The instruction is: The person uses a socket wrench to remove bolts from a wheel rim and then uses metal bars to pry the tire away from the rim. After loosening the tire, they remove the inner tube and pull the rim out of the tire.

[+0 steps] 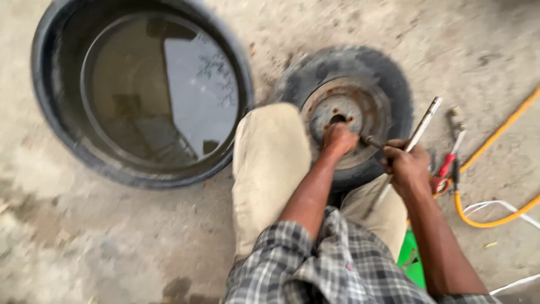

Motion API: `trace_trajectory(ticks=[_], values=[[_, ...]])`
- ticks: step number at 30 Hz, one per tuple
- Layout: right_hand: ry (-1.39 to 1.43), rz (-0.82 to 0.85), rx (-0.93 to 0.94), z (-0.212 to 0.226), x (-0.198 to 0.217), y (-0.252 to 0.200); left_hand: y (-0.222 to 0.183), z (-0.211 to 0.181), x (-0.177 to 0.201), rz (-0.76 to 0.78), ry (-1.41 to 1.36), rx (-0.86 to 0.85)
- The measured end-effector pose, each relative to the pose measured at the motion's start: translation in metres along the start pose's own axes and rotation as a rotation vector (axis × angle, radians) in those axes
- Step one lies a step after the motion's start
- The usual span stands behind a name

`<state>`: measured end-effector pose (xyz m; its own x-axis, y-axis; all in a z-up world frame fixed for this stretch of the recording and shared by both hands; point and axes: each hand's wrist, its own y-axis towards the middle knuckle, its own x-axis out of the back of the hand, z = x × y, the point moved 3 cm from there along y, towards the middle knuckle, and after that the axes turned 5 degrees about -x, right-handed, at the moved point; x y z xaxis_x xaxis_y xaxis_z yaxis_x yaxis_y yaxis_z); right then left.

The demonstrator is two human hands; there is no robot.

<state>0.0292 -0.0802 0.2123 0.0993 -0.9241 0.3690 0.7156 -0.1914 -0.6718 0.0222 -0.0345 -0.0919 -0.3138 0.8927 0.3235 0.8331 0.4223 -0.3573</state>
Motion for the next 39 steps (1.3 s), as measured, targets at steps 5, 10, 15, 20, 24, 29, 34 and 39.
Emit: trace_trajectory(ticks=[5,10,15,20,24,29,34,39], values=[[-0.432,0.023,0.191,0.012,-0.003,-0.007,-0.027,-0.061,0.084,0.411,-0.048,0.389],[-0.162,0.101,0.192,0.039,0.014,0.0,-0.024,-0.09,0.085,0.417,-0.054,0.353],[-0.927,0.168,0.53,0.046,0.025,-0.01,-0.038,-0.083,0.09,0.402,-0.074,0.369],[-1.22,0.297,0.861,0.04,0.012,-0.006,-0.037,-0.091,0.108,0.367,-0.08,0.355],[-1.434,0.359,0.863,0.042,0.002,-0.003,-0.054,-0.087,0.117,0.354,-0.077,0.362],[-1.624,0.5,0.933,0.051,-0.003,0.013,-0.096,-0.056,0.138,0.338,-0.078,0.351],[-1.717,0.68,0.957,0.061,-0.017,0.01,-0.06,-0.079,0.133,0.307,-0.088,0.368],[-1.846,0.701,0.931,0.052,-0.017,0.015,-0.041,-0.075,0.114,0.287,-0.096,0.379]])
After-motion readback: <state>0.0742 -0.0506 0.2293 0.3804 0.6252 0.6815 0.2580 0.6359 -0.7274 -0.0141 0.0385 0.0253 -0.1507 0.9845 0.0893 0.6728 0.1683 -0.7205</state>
